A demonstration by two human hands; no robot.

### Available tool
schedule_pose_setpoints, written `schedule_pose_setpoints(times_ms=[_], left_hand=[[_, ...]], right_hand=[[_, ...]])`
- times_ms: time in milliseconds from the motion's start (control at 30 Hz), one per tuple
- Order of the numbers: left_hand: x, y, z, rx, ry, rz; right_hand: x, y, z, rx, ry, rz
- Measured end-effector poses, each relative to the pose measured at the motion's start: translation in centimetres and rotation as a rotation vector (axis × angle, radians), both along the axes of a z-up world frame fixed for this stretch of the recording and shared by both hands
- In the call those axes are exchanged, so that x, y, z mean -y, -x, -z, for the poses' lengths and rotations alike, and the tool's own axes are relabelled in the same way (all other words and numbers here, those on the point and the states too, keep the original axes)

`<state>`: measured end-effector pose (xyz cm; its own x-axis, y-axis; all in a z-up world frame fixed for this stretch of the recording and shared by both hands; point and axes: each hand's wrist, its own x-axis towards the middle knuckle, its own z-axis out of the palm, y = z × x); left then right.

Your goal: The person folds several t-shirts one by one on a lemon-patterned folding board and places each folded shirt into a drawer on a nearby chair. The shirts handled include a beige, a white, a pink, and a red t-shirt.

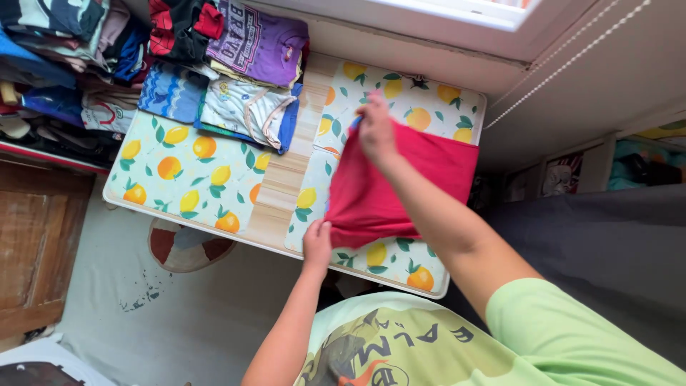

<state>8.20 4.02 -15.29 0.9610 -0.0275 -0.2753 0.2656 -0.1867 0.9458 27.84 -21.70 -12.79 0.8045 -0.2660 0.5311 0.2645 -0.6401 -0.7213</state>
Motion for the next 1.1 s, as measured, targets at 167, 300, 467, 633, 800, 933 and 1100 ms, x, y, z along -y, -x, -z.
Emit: schedule_pose_setpoints(times_ms=[167, 300, 467, 633, 800, 933, 1100], left_hand=[[-6.7, -1.7, 3.8, -0.194, 0.047, -0.233], [-12.3, -4.0, 4.8, -0.253, -0.174, -0.136], [-15.6, -6.4, 1.7, -0.287, -0.660, 0.210], [-11.6, -11.0, -1.9, 0.294, -0.642, 0.369], [-2.4, -19.2, 0.0, 0.599, -0.681, 0.674], [4.7, -27.3, 3.2, 0.860, -0.758, 0.664], [9.0, -34.7, 4.1, 0.526, -1.007, 1.000]], right_hand=[[-8.0, 1.2, -1.4, -0.184, -0.016, -0.316], [-10.9, 7.1, -3.5, -0.278, 0.090, -0.332], [-7.2, 18.3, -2.3, -0.518, 0.257, -0.064], [1.9, 29.2, 3.6, -0.684, 0.446, 0.443], [6.1, 33.9, 4.3, -0.799, 0.099, 1.032], [0.3, 33.1, 1.5, -0.669, 0.125, 0.690], [-7.7, 32.3, 0.2, -0.819, 0.194, 0.430]])
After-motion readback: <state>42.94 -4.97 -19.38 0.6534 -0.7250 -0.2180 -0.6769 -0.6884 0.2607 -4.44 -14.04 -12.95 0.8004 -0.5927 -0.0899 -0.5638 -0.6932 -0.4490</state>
